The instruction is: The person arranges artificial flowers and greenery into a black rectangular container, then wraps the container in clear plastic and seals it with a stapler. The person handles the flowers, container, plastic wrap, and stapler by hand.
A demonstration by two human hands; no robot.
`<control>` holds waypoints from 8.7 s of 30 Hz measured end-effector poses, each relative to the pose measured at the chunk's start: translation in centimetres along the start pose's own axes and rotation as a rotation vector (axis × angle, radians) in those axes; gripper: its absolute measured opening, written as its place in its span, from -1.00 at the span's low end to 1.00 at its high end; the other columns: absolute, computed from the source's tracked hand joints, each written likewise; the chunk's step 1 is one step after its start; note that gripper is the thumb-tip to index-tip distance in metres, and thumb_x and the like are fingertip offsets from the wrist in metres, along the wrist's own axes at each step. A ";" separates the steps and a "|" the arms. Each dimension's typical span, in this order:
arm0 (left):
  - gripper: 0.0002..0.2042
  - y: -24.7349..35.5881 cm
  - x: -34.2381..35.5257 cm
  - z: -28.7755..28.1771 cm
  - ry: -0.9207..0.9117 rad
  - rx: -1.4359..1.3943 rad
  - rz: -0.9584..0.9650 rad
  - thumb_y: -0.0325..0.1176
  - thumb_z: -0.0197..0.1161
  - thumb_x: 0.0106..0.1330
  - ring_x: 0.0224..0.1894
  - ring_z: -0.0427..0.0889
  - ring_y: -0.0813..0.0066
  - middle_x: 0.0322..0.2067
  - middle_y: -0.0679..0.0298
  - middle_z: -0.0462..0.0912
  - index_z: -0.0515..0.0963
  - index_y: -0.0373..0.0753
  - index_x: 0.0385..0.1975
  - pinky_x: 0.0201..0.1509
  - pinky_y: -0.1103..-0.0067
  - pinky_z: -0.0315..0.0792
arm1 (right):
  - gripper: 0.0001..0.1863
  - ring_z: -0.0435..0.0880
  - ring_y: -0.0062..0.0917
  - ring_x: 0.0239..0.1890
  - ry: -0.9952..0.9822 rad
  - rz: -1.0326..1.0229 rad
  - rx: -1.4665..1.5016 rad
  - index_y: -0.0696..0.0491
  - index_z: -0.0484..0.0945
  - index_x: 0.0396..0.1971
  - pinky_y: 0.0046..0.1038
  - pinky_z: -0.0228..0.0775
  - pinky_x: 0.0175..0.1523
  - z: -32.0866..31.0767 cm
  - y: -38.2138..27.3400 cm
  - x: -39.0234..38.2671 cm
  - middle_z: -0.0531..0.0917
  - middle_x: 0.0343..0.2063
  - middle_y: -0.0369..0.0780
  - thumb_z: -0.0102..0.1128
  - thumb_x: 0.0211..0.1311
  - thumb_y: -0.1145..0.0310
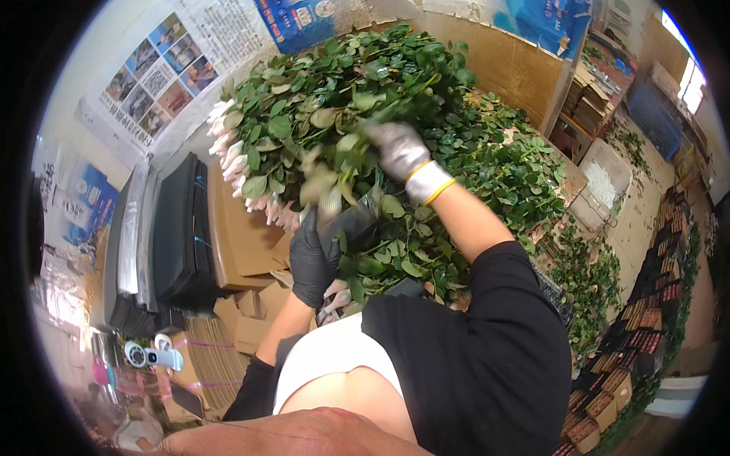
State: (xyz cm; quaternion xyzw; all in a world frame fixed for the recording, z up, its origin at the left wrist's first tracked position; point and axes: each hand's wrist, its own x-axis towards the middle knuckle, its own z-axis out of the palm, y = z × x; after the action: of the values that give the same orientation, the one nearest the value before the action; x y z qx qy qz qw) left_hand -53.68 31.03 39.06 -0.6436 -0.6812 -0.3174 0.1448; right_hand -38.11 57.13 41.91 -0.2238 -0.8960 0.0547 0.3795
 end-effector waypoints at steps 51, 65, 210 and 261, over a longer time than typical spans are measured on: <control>-0.41 -1.3 -11.3 -3.6 -0.138 -0.281 -0.118 -0.49 0.30 0.16 0.10 0.46 -0.04 0.10 -0.11 0.44 0.31 -0.34 0.24 0.13 0.30 0.40 | -0.54 0.67 -0.31 -0.19 0.079 0.855 -0.768 0.02 0.29 0.23 -0.28 0.48 -0.24 -21.6 11.4 -22.8 0.67 -0.17 -0.08 -0.03 0.36 0.30; -0.35 -1.2 -13.5 1.7 -0.291 -0.451 0.061 -0.34 0.29 0.18 0.21 0.41 0.06 0.20 0.04 0.42 0.24 -0.31 0.30 0.28 0.32 0.26 | -0.41 0.67 -0.15 -0.28 0.338 1.490 -1.128 -0.05 0.16 0.36 -0.20 0.47 -0.27 -35.9 1.9 -52.6 0.66 -0.20 0.02 -0.02 0.34 0.32; -0.54 -10.1 -23.0 -7.9 -0.504 -0.168 -0.657 -0.28 0.53 -0.08 -0.16 0.60 0.11 -0.20 0.07 0.62 0.57 -0.27 -0.14 -0.03 0.36 0.44 | -0.76 0.16 -0.16 0.40 -1.158 -0.369 0.507 0.01 0.67 -0.21 -0.23 -0.06 0.47 11.7 -12.0 -13.0 0.32 0.28 -0.04 0.25 0.12 0.28; -0.53 -5.8 -19.1 4.1 -0.236 -0.722 -0.268 -0.34 0.44 -0.03 0.10 0.46 0.19 -0.05 0.22 0.57 0.60 -0.08 -0.01 0.17 0.35 0.35 | -0.77 0.34 -0.08 0.29 -1.186 -0.239 0.428 0.15 0.61 -0.27 -0.28 0.14 0.40 7.3 -14.6 -7.4 0.40 0.23 0.03 0.18 0.10 0.37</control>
State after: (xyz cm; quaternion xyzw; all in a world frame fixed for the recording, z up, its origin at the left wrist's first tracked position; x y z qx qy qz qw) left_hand -55.95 18.73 22.96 -0.5907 -0.6158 -0.4761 -0.2126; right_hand -43.98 41.37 35.81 0.0265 -0.9418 0.3043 -0.1406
